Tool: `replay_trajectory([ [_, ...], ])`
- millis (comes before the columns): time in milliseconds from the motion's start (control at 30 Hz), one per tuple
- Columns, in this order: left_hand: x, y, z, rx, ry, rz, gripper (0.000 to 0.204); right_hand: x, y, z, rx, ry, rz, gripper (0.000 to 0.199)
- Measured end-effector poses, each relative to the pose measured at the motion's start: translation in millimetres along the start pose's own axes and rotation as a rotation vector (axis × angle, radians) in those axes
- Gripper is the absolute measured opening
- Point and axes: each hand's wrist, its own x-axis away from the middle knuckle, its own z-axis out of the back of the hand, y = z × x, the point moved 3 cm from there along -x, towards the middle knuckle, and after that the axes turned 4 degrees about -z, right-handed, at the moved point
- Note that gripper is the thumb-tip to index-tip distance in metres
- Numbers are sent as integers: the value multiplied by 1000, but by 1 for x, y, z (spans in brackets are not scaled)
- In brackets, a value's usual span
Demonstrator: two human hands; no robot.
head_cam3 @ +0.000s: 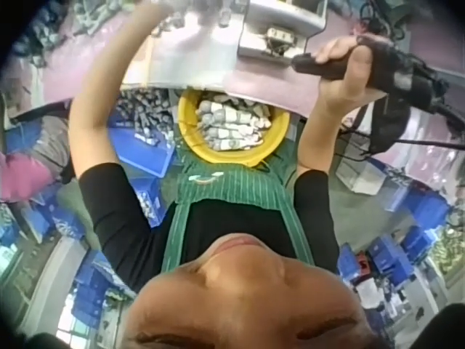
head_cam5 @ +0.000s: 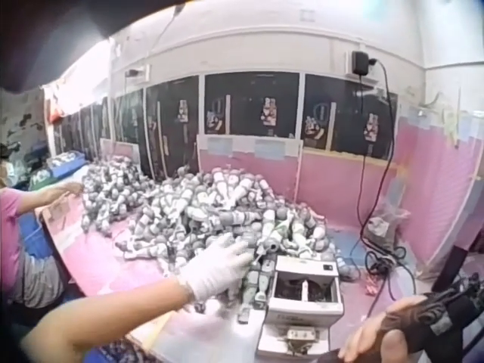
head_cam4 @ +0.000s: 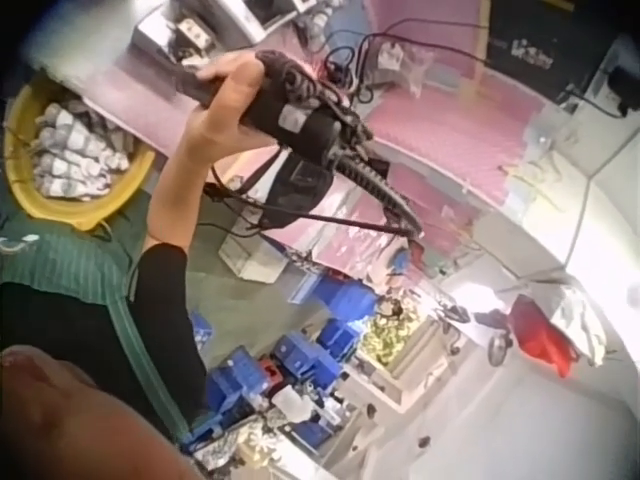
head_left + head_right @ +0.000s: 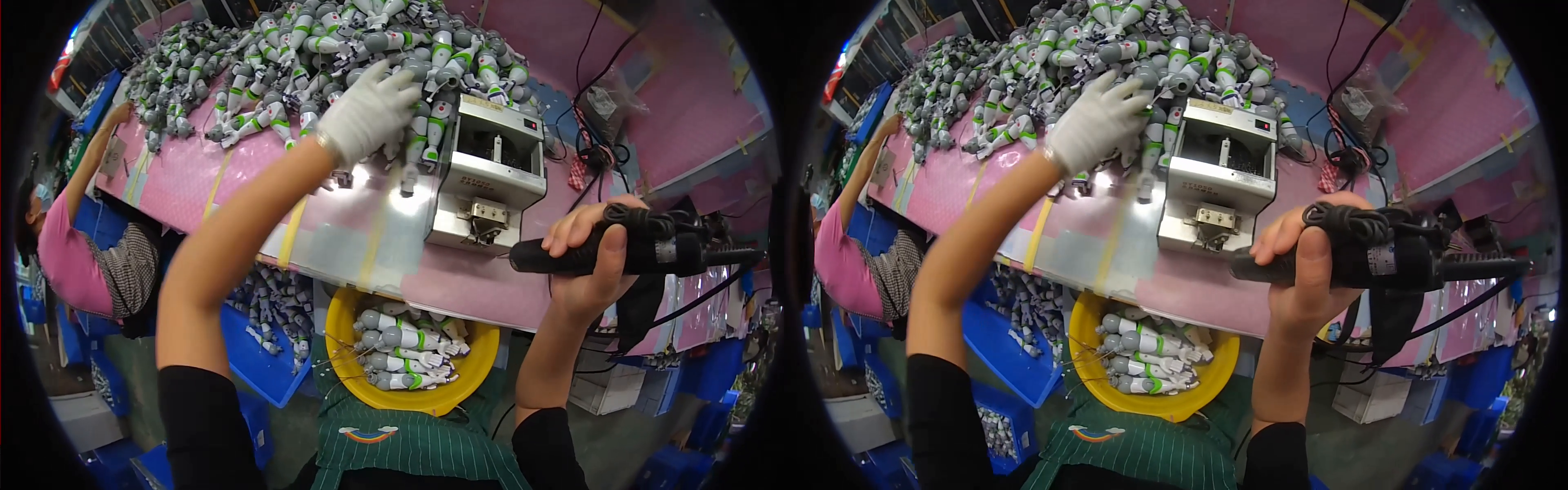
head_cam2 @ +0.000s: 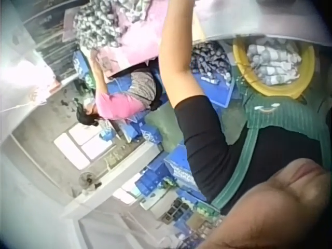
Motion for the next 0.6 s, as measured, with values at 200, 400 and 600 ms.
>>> replay_trajectory([
  [200,-18,3,-3,-140,-347,-295,18,-16,0,-10,12,25,30,33],
  [400,35,36,39,218,-185,-36,8,-22,19,-14,60,112,70,12],
  [600,108,132,48,1049,-201,504,45,-19,41,-24,261,31,216,11],
])
